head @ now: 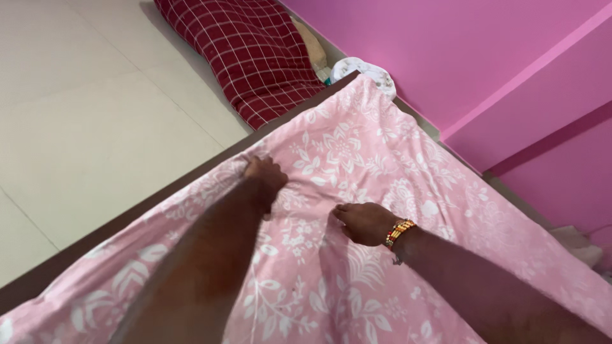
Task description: The person smooths and flattens a pink floral bedsheet by hand, tucking the edges under the mattress.
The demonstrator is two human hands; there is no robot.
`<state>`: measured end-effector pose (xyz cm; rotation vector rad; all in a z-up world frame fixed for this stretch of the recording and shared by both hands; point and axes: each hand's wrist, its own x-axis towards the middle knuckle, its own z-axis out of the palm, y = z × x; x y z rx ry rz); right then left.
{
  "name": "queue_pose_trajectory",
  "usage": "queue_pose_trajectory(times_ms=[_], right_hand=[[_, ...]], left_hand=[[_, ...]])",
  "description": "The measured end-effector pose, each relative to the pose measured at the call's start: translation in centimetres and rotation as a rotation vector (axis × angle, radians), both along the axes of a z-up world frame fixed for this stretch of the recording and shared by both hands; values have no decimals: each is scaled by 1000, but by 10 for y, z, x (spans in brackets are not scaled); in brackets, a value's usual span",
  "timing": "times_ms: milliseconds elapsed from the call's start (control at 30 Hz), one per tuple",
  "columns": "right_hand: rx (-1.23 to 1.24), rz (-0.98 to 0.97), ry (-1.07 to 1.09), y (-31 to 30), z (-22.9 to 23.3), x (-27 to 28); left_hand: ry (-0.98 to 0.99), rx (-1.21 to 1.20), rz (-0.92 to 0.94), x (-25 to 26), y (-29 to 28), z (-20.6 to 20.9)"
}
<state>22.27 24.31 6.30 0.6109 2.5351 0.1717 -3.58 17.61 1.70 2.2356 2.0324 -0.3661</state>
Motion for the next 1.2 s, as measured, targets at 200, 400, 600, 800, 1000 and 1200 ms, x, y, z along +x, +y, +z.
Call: queue_pose_trajectory(times_ms=[200,400,600,800,1000,1200], right_hand=[[16,-11,27,16,59,49],[74,-104,-39,25,56,110],[-56,200,5,24,13,135],[-2,-38,89,66,35,147],[-149,32,647,84,-12,130],[-81,392,666,-33,-81,97]], left_hand=[[-54,130,6,-10,7,-20],[-49,3,49,3,5,-2],[-40,11,76,-3,9,-17],[140,451,-123,3,35,-65],[-104,141,-183,52,31,-38],[-30,216,-28,81,48,-27]])
